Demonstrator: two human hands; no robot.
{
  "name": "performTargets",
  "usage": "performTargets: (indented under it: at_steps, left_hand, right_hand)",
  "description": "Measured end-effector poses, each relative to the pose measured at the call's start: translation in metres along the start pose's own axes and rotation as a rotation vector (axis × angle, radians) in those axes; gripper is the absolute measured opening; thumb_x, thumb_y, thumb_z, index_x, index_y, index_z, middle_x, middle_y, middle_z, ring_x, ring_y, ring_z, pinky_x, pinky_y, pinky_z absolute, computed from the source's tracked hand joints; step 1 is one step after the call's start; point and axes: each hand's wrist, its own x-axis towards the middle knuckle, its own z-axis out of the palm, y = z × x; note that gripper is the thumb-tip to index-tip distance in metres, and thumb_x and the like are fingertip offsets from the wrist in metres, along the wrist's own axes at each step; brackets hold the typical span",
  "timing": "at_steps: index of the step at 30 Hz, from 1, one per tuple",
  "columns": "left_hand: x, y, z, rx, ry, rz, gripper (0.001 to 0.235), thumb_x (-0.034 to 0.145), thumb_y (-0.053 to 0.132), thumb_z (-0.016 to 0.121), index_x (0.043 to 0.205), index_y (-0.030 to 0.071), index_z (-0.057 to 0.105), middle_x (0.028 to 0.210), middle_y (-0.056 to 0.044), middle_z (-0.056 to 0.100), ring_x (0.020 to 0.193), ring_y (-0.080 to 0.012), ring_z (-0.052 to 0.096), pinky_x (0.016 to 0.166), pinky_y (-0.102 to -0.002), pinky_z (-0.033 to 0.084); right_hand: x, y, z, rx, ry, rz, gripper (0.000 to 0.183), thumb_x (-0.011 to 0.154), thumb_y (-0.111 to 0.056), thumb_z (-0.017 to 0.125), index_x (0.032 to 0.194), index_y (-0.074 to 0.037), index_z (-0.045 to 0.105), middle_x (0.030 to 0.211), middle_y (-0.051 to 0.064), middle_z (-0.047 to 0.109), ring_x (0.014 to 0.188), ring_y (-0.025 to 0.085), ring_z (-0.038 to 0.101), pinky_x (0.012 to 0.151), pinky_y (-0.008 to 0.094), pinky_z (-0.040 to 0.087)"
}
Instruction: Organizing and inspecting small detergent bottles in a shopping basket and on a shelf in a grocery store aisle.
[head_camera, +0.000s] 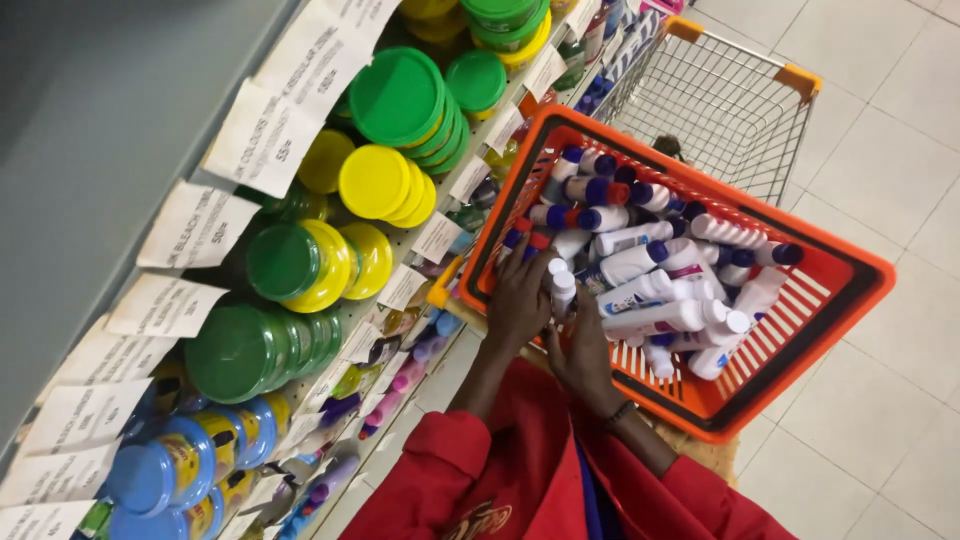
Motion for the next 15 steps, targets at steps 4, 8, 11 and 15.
performTargets:
  at_steps: [4, 8, 11, 15]
  left_hand:
    - [0.003, 0.001, 0.006, 0.011, 0.000, -0.031, 0.074, 0.079, 0.005, 0.064, 0.152, 0.020, 0.065, 0.150, -0.007, 0.077, 0.167, -0.0430, 0.046, 0.132, -0.062, 0.040]
    - [0.011, -0.006, 0.015, -0.007, 0.021, -0.020, 0.076, 0.077, 0.005, 0.069, 0.151, 0.021, 0.068, 0.149, -0.006, 0.078, 0.168, -0.0420, 0.046, 0.132, -0.062, 0.039]
    - [0.009, -0.006, 0.015, -0.050, 0.033, -0.011, 0.074, 0.076, 0.006, 0.068, 0.148, 0.022, 0.069, 0.147, -0.007, 0.078, 0.165, -0.0441, 0.048, 0.130, -0.062, 0.042]
    - [0.012, -0.006, 0.011, -0.094, 0.047, 0.007, 0.074, 0.075, 0.006, 0.066, 0.147, 0.021, 0.070, 0.145, -0.009, 0.079, 0.163, -0.0473, 0.050, 0.128, -0.062, 0.044]
  right_hand:
    - [0.007, 0.002, -0.006, -0.009, -0.020, 0.004, 0.083, 0.098, -0.013, 0.077, 0.170, 0.001, 0.039, 0.141, 0.033, 0.060, 0.126, 0.059, 0.068, 0.100, 0.067, 0.061]
    - [0.017, 0.004, -0.009, -0.034, -0.043, 0.049, 0.080, 0.099, -0.014, 0.077, 0.169, 0.003, 0.042, 0.142, 0.034, 0.062, 0.128, 0.058, 0.069, 0.101, 0.067, 0.061]
    - [0.017, 0.004, -0.010, -0.081, -0.074, 0.101, 0.081, 0.099, -0.017, 0.077, 0.170, 0.000, 0.042, 0.143, 0.031, 0.064, 0.128, 0.055, 0.070, 0.102, 0.067, 0.062]
    - [0.022, 0.003, -0.007, -0.109, -0.109, 0.165, 0.083, 0.097, -0.019, 0.077, 0.171, -0.004, 0.042, 0.145, 0.031, 0.065, 0.129, 0.056, 0.070, 0.102, 0.071, 0.062]
